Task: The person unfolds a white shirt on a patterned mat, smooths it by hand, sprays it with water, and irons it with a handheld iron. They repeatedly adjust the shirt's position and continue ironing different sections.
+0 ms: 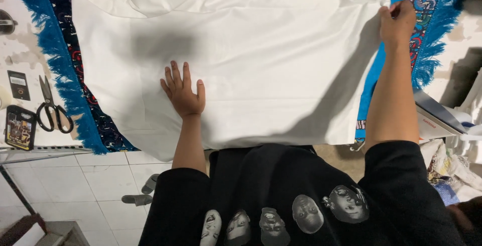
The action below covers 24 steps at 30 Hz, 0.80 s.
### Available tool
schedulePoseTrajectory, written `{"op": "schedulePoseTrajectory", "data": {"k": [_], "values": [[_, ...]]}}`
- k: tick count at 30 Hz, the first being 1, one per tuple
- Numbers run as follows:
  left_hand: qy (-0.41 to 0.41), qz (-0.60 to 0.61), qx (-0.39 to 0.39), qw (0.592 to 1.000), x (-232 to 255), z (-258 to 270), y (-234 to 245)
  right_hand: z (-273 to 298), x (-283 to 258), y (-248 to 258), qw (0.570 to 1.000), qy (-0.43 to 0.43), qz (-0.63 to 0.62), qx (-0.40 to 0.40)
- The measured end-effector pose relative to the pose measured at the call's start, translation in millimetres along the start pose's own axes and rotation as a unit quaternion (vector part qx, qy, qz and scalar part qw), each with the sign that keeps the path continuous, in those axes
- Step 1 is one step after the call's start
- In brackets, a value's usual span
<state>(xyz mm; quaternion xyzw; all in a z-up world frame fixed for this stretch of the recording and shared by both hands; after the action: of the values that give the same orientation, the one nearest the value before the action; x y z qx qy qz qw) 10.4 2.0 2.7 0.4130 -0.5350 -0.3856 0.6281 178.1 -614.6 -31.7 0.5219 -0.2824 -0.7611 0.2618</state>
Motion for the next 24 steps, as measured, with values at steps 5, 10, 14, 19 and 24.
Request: {"op": "schedulePoseTrajectory", "data": {"k": [5, 10, 14, 19, 24], "values": [[-0.010, 0.000, 0.013, 1.000, 0.8, -1.1, 0.7, -0.9, -0.1, 9.0, 0.990, 0.121, 0.027, 0.073], [-0.007, 0.003, 0.007, 1.000, 2.3, -0.6, 2.2, 35.1, -86.3, -6.2, 0.928, 0.241, 0.157, 0.236], [-0.011, -0.008, 0.012, 1.000, 0.1, 0.9, -0.7, 51.8, -73.5, -40.2, 0.967, 0.108, 0.220, 0.076], [0.012, -0.017, -0.008, 1.000, -0.4, 1.4, -4.2, 17.1, -66.5, -30.3, 0.902, 0.141, 0.262, 0.313], [0.016, -0.023, -0.023, 0.999, -5.3, 2.1, -9.7, -64.4, -42.4, -4.0, 0.962, 0.075, 0.245, 0.096]]}}
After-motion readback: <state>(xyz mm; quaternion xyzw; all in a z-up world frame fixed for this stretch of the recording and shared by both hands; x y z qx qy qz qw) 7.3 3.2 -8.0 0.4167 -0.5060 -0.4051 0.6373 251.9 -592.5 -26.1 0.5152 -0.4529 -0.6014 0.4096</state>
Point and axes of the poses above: each hand's wrist, its own z-axis away from the middle knuckle, its own y-axis out of the back of the hand, x = y × z, the point moved 1 cm from there along -z, towards the middle knuckle, and after that the axes turned 10 degrees about -x, right-handed, at the moved point
